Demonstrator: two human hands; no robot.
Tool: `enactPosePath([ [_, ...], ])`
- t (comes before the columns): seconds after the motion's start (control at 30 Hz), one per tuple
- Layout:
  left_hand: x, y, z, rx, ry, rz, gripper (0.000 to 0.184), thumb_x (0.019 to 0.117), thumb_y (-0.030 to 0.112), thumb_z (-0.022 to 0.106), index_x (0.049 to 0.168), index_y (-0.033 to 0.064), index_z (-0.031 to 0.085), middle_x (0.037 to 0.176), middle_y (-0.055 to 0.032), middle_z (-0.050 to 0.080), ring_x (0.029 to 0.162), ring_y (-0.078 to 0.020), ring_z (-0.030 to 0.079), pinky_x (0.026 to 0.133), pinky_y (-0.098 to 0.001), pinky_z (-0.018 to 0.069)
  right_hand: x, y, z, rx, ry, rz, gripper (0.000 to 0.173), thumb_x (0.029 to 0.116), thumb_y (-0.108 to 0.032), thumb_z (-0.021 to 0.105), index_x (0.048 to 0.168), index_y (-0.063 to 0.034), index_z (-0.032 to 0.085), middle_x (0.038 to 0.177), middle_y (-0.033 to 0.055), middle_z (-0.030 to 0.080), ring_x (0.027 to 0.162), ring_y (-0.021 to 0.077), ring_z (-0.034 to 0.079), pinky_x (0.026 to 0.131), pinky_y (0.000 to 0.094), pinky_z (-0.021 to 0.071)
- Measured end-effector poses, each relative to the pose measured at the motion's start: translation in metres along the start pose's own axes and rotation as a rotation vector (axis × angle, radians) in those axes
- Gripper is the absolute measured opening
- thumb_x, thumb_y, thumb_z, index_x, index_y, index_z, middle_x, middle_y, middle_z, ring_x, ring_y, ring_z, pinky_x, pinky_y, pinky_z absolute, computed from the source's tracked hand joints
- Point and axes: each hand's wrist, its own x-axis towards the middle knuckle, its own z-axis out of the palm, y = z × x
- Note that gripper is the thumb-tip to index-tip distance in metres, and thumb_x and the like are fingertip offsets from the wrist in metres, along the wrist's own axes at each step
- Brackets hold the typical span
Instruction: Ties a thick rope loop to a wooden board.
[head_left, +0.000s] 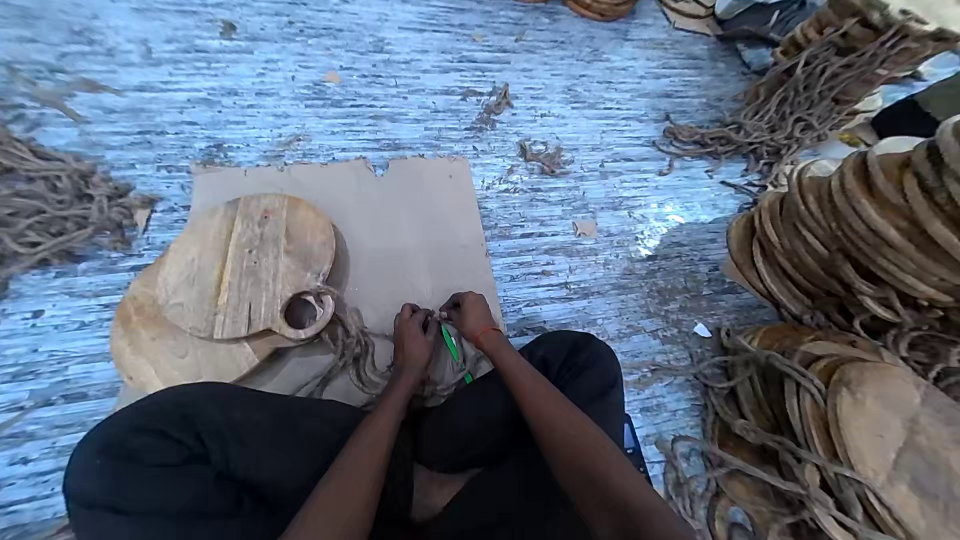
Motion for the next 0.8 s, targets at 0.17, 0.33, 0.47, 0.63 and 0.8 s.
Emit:
enactPosePath([
  [0.17,0.0,-0.006,-0.004,0.045,-0.038,0.082,0.02,0.1,0.018,0.066,0.104,0.0014,0.076,0.117,-0.0182,0.066,0.106,-0.034,0.064,0.097,-0.047,0.0524,-0.011,-0.021,-0.016,-0.095,-0.091,0.023,0.01,0.0961,-0.007,0.07,0.102,-0.0019,0.076,0.103,0.0209,0.073,0.099,0.0375,0.069,0.09,0.0566,0.0534],
  [0.33,0.005,0.0,-0.002,0.053,-0.023,0.011,0.02,0.1006,0.018,0.067,0.108,0.0017,0.076,0.121,-0.0177,0.065,0.111,-0.0366,0.061,0.098,-0.0505,0.0511,0.004,-0.01,-0.004,-0.084,-0.034,0.041,0.015,0.0978,-0.012,0.068,0.107,-0.0057,0.078,0.108,0.0178,0.074,0.106,0.0351,0.07,0.096,0.0551,0.0531],
  [0.47,0.0,-0.009,-0.001,0.087,-0.086,0.071,0.022,0.101,0.022,0.066,0.107,0.0035,0.076,0.122,-0.0154,0.065,0.111,-0.033,0.062,0.099,-0.0479,0.0518,-0.002,-0.006,-0.005,-0.14,-0.086,0.039,0.012,0.0952,-0.012,0.072,0.103,-0.0038,0.077,0.105,0.0202,0.073,0.102,0.0381,0.069,0.092,0.0579,0.0535],
  [0.63,0.003,0.001,-0.002,0.1,-0.066,0.04,0.02,0.1003,0.018,0.067,0.108,0.0025,0.076,0.121,-0.0165,0.066,0.112,-0.0344,0.062,0.101,-0.0481,0.0503,-0.002,-0.013,-0.002,-0.157,-0.031,0.044,0.012,0.0964,-0.01,0.069,0.103,-0.0046,0.077,0.105,0.0212,0.073,0.102,0.0395,0.07,0.089,0.0591,0.0544],
  [0.8,0.006,-0.004,-0.007,0.132,-0.101,0.048,0.02,0.1002,0.021,0.067,0.108,0.004,0.076,0.123,-0.0156,0.066,0.114,-0.0334,0.062,0.102,-0.0481,0.05,-0.013,-0.023,-0.003,-0.21,-0.065,0.096,0.014,0.0959,-0.01,0.068,0.105,-0.0036,0.076,0.109,0.0215,0.072,0.107,0.0397,0.068,0.091,0.0587,0.0536],
])
